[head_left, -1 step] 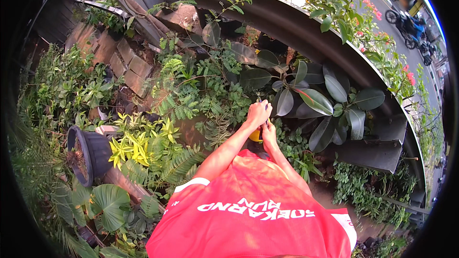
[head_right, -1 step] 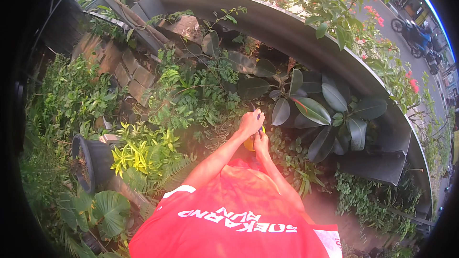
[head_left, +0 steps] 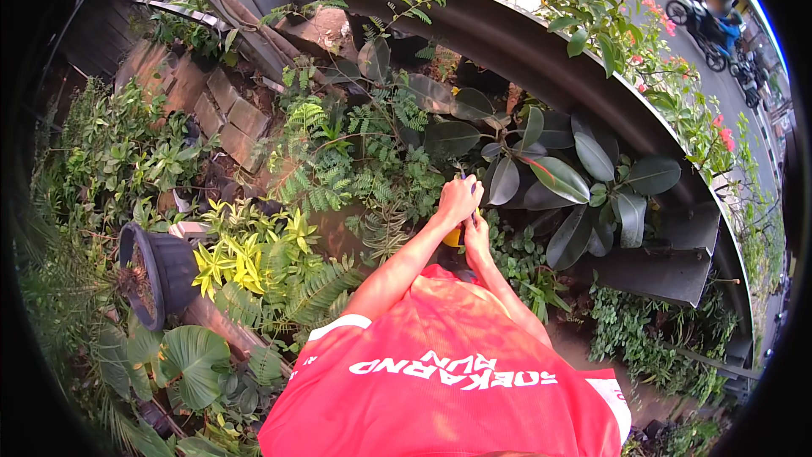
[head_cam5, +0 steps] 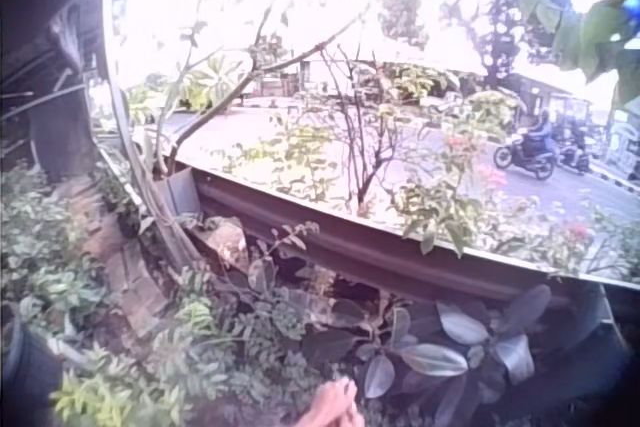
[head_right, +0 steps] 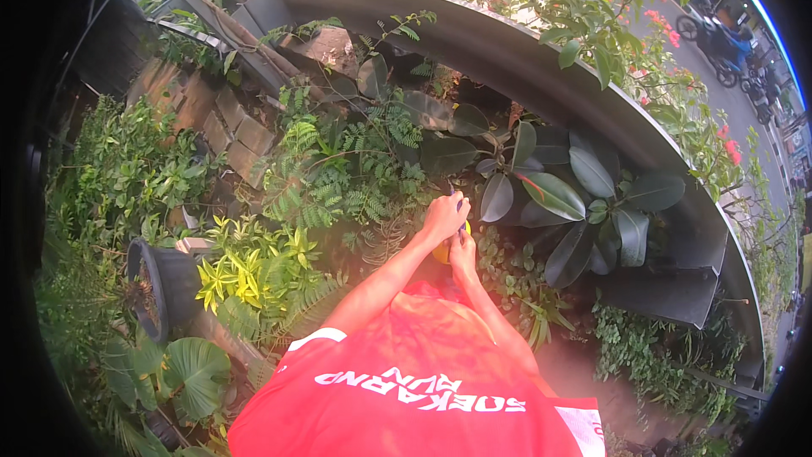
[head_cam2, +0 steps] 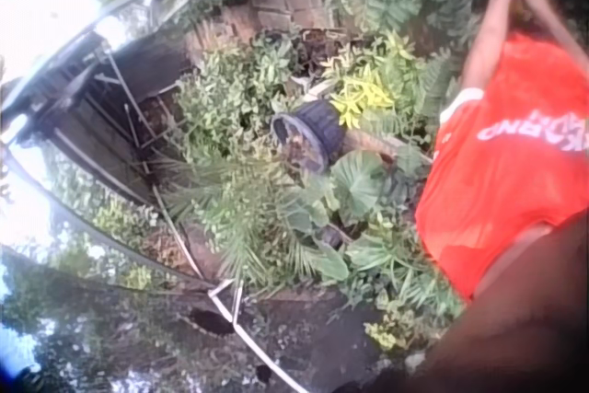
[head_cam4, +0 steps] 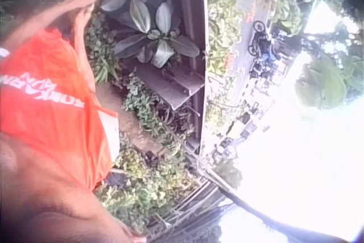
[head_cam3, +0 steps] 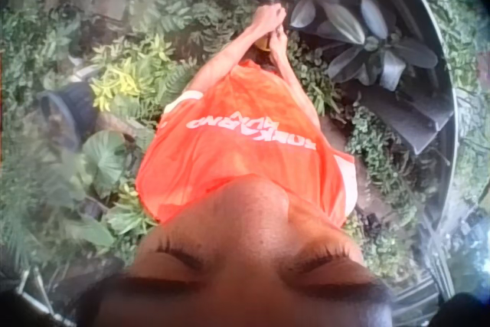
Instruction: The person uses a yellow spray bottle to water various potted plants in a garden area. They move between different plants, spraying water onto leaves and soil, and occasionally repositioning the bottle to reach different areas.
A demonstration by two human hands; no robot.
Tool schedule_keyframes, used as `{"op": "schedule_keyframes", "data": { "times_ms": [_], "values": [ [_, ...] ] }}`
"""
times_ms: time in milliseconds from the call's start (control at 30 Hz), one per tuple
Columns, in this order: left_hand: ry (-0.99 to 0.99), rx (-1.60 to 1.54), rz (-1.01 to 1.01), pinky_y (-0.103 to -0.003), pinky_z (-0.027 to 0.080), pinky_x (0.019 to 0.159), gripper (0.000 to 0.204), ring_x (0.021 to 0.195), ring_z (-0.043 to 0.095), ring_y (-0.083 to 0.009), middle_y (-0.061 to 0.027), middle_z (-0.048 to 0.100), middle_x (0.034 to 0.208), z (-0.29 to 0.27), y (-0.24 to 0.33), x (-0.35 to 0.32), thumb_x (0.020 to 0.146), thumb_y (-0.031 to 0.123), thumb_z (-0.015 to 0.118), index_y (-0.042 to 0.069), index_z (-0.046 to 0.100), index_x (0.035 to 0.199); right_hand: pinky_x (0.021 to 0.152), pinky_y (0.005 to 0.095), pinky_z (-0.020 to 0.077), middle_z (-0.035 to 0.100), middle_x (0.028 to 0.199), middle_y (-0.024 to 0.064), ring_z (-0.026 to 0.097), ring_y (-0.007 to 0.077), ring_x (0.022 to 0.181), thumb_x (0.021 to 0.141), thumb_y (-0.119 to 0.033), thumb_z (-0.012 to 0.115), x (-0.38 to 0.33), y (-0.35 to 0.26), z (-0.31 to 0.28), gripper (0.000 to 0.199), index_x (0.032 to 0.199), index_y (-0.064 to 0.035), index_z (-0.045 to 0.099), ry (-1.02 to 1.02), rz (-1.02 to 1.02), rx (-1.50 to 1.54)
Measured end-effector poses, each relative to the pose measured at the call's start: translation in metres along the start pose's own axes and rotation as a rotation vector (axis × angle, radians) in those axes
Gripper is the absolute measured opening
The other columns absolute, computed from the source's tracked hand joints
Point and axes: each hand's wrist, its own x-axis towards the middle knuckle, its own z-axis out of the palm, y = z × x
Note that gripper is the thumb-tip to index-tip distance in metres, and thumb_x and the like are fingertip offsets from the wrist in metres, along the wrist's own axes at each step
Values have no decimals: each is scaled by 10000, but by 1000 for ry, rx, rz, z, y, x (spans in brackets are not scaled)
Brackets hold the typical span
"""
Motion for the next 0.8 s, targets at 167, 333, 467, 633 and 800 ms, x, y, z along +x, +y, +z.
{"op": "schedule_keyframes", "data": {
  "times_ms": [167,333,467,633,800],
  "values": [
    [49,-52,99,-516,500,664,283,720,633,-435,-257,633,749,-12,22,10,901,285,538,16,617,867,738,268,453,624,943,47,554,103,817,996,-120,454,-3,-35,13,209,1084,24,576,93,-90,-6],
    [1,-43,-9,-521,505,677,310,728,637,-437,-252,643,738,5,-2,11,919,306,506,15,609,897,679,260,438,612,855,32,539,94,747,988,-133,476,0,-28,11,180,1003,7,589,106,-11,-137],
    [-25,-4,-61,-527,510,683,327,725,638,-441,-249,644,734,12,-24,5,925,329,497,21,608,917,648,248,417,586,767,3,517,81,693,989,-141,484,1,-16,9,183,906,-18,591,21,85,-98],
    [-14,24,-40,-528,510,691,310,743,644,-432,-248,644,733,-1,-7,6,915,312,523,18,617,886,650,248,422,597,816,5,513,73,718,997,-127,464,1,-12,9,180,954,-6,590,-32,33,-5],
    [87,-35,58,-501,498,700,295,739,633,-421,-254,626,717,-10,10,6,909,290,524,12,620,885,661,252,428,604,851,11,516,69,746,1002,-115,448,0,-19,20,193,1054,18,578,79,-176,-6]
  ]
}}
